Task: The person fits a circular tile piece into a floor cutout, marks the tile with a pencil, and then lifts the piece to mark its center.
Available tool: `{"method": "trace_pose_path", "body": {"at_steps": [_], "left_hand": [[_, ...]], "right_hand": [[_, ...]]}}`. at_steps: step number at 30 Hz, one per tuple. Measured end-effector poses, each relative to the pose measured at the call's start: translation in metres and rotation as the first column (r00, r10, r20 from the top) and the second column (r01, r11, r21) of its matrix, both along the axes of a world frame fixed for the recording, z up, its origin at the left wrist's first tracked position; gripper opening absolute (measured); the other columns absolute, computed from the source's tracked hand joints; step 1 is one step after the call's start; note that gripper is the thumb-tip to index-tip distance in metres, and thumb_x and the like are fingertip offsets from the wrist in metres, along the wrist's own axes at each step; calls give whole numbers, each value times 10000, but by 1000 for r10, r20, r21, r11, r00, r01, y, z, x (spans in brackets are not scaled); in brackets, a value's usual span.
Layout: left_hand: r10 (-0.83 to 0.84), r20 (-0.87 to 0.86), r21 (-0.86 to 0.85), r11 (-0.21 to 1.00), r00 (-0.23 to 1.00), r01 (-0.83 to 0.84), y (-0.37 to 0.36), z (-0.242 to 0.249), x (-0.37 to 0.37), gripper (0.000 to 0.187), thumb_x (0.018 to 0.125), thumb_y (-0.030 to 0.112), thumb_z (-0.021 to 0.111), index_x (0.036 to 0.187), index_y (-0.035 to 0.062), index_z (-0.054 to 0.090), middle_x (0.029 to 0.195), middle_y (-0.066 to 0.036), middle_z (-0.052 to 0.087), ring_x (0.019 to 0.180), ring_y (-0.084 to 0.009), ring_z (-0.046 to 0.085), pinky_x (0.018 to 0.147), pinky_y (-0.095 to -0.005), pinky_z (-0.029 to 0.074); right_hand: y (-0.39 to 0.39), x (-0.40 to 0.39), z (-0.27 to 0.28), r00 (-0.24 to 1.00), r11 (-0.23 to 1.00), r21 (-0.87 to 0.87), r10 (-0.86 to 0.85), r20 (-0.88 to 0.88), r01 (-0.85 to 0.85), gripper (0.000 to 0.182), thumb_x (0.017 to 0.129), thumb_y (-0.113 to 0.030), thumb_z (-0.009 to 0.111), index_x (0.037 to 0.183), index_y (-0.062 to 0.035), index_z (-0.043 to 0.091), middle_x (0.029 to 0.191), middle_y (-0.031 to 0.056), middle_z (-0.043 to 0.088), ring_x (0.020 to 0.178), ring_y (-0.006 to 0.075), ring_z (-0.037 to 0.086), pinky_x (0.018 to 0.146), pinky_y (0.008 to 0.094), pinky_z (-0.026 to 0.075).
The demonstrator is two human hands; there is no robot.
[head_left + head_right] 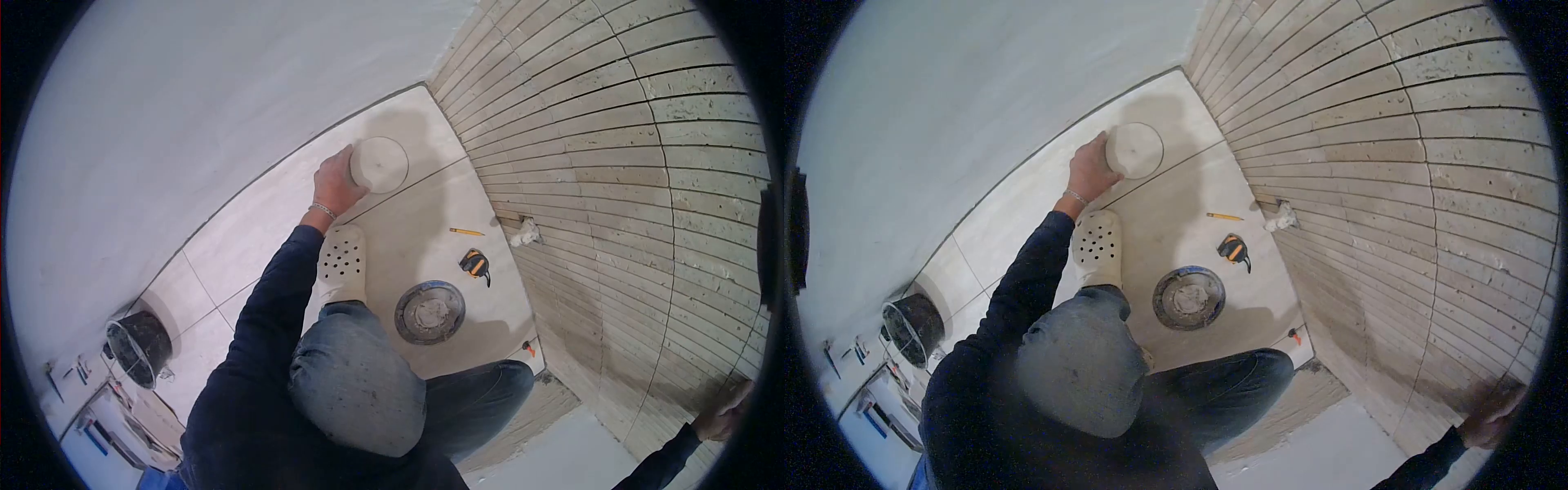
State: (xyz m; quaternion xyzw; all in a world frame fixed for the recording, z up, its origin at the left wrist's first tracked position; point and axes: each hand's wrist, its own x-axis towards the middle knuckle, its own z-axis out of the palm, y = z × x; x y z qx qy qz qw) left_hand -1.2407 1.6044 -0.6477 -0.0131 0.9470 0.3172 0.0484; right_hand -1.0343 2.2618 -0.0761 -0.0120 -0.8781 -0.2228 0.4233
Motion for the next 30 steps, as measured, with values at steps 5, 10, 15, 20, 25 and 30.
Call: {"method": "trace_pose_path", "body": {"at_steps": [5,10,15,20,25,30], "left_hand": [[20,-35,-23,1000,999,-21,0,-11,4,949,597,303,875,1406,88,429,1305,-129,571,1214,-333,526,1004,-459,442],[15,-45,-24,1000,999,-16,-3,-23,7,973,603,314,875,1430,100,408,1283,-131,572,1227,-335,514,1011,-470,424],[25,-80,-16,1000,996,-26,-3,-28,10,953,621,307,862,1439,117,411,1284,-130,576,1248,-333,500,1018,-480,406],[33,-52,-5,999,998,-34,-3,-29,10,972,596,310,868,1440,129,420,1327,-118,555,1278,-329,475,1034,-476,390],[-41,-164,19,999,986,45,1,-15,5,1032,552,348,879,1450,143,413,1448,-114,463,1348,-326,407,1080,-497,341],[-335,-62,-148,935,940,324,10,-4,-20,1125,511,403,900,1478,165,377,1530,-134,350,1401,-329,334,1101,-513,310]], "right_hand": [[7,-3,4,992,982,145,-123,4,121,447,1039,-360,483,1183,15,680,1000,168,736,859,221,726,737,318,573],[-57,-20,-25,987,968,-200,-159,-37,148,439,1042,-125,408,1430,81,407,1485,208,434,1375,275,428,1181,353,286],[-13,-5,-17,1000,959,-284,2,-17,-7,424,1050,-163,430,1393,84,458,1420,196,509,1307,267,502,1152,328,329],[-46,-27,-11,994,997,-61,50,-96,-56,343,1025,-224,543,1119,95,627,1043,196,702,921,233,694,811,326,580],[-61,-26,-8,999,996,72,-41,-32,43,377,989,-252,605,1124,97,654,1021,218,709,911,258,675,826,346,531],[-49,-22,-10,998,998,39,-54,-43,55,360,985,-234,614,1119,97,658,1010,208,713,895,211,673,810,301,527]]}}
